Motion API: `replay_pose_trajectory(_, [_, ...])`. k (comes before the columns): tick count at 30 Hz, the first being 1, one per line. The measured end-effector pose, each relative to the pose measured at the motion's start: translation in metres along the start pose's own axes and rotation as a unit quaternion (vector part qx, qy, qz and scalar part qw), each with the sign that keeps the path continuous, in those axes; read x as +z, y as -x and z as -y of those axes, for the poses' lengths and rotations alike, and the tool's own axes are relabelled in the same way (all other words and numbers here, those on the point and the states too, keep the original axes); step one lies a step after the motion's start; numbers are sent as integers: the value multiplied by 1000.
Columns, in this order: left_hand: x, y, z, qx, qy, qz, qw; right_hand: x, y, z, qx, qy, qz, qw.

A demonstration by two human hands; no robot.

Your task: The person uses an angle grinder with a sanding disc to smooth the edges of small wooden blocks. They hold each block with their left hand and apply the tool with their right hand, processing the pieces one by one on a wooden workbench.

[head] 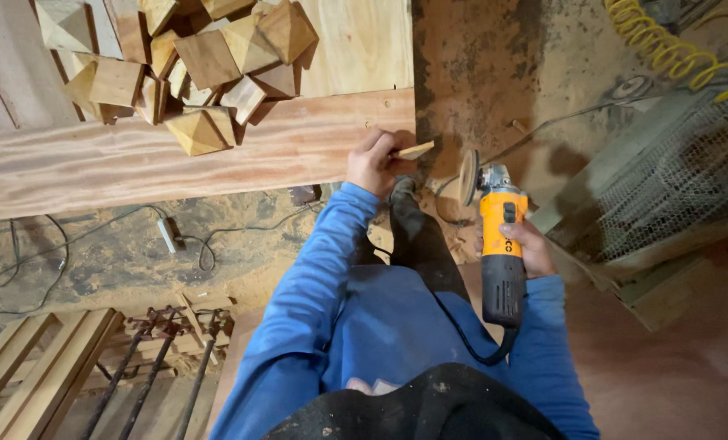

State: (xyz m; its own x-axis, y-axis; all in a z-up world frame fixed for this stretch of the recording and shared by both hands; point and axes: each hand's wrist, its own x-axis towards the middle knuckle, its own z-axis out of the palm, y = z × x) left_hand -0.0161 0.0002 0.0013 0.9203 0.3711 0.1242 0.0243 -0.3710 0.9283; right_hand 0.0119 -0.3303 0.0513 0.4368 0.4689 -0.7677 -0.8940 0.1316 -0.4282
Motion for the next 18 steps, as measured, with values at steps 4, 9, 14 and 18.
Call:
replay_pose_trajectory(4, [-2,2,7,-3,43,3,999,-26,-11,-16,-9,-5,-14,1000])
replay_pose_trajectory(9, [13,18,31,-31,29,-7,999,-63,-22,-33,68,-6,-98,993])
replay_pose_trajectory(14, [-27,-38,86,-166,60,-117,977,-61,-39,-34,19,-4,-18,1000])
replay_pose_trajectory(18, [-159,-153,156,-128,-439,-139,878,-71,-42,-29,40,-6,12,999])
